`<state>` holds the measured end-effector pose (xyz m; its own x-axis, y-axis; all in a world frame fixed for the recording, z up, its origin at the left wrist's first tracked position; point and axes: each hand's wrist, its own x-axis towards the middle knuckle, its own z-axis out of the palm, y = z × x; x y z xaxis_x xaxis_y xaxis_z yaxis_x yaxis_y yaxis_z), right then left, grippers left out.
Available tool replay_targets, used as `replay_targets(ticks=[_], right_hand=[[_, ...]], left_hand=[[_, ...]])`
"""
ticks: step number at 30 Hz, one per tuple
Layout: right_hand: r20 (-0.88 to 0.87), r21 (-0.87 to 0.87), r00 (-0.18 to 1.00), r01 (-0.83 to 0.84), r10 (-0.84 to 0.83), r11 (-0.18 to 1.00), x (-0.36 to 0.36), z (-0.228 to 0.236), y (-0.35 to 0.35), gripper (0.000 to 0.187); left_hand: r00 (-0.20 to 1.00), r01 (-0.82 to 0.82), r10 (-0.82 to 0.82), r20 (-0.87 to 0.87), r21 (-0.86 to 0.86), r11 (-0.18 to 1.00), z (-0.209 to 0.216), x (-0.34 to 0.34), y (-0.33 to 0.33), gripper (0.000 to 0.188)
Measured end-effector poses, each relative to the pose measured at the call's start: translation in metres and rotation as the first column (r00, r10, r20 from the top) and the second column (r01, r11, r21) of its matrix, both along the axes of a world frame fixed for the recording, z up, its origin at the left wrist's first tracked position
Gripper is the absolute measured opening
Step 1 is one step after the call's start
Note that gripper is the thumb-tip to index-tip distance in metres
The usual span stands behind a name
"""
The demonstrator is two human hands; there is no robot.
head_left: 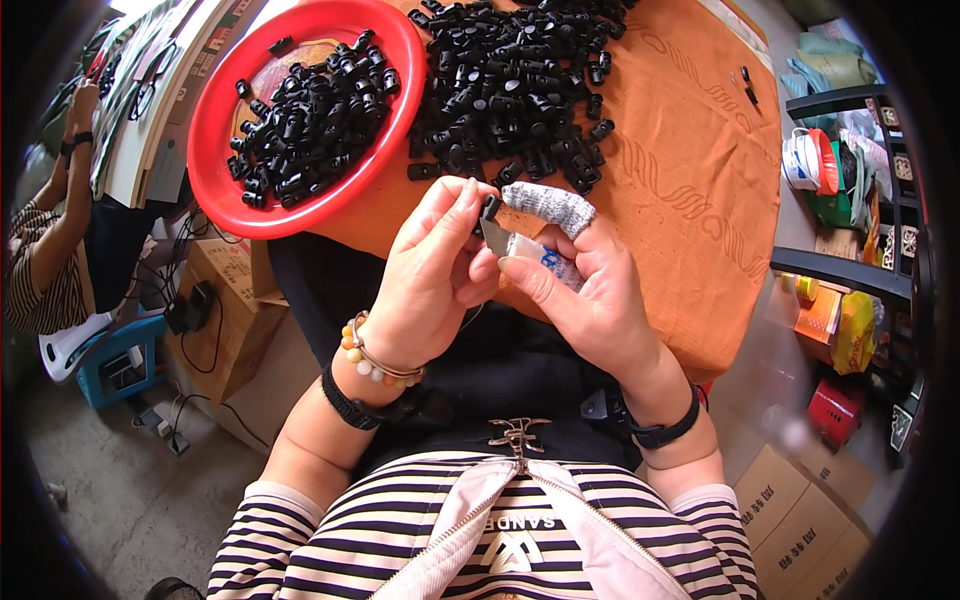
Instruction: Clean and inspect small black plastic shoe components using a small brush or tool.
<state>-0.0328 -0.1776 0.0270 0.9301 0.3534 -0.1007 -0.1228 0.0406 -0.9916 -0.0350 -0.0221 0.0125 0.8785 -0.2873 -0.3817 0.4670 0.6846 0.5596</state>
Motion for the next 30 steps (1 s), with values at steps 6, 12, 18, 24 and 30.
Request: replay_targets(ticks=[6,12,18,24,30], right_hand=[[0.09,-0.012,0.995,0.055,-0.054,0.998,-0.0002,-0.0062,0.0028,0.033],[0.092,0.016,0.994,0.052,-0.054,0.999,-0.0001,-0.0046,0.0028,0.033],[0.088,-0.002,0.995,0.039,-0.038,0.999,-0.0004,-0.002,0.0007,0.033],[0.068,-0.026,0.998,0.012,-0.01,1.0,0.0004,0.0016,-0.0011,0.033],[0.053,-0.051,0.998,0.025,-0.022,0.998,0.0016,-0.0041,-0.0026,0.031]], left_hand=[[0.999,-0.004,0.004,0.047,-0.013,1.0,-0.0004,-0.0007,-0.0018,0.014],[0.999,-0.02,0.017,0.048,0.061,0.998,0.0014,-0.0013,-0.005,0.015],[0.999,-0.029,0.026,0.043,0.079,0.996,0.0044,-0.0013,-0.006,0.014],[0.998,-0.028,0.024,0.056,0.073,0.997,0.0028,-0.0016,-0.0059,0.014],[0.994,-0.002,-0.007,0.107,0.083,0.997,-0.0004,-0.003,-0.0039,0.014]])
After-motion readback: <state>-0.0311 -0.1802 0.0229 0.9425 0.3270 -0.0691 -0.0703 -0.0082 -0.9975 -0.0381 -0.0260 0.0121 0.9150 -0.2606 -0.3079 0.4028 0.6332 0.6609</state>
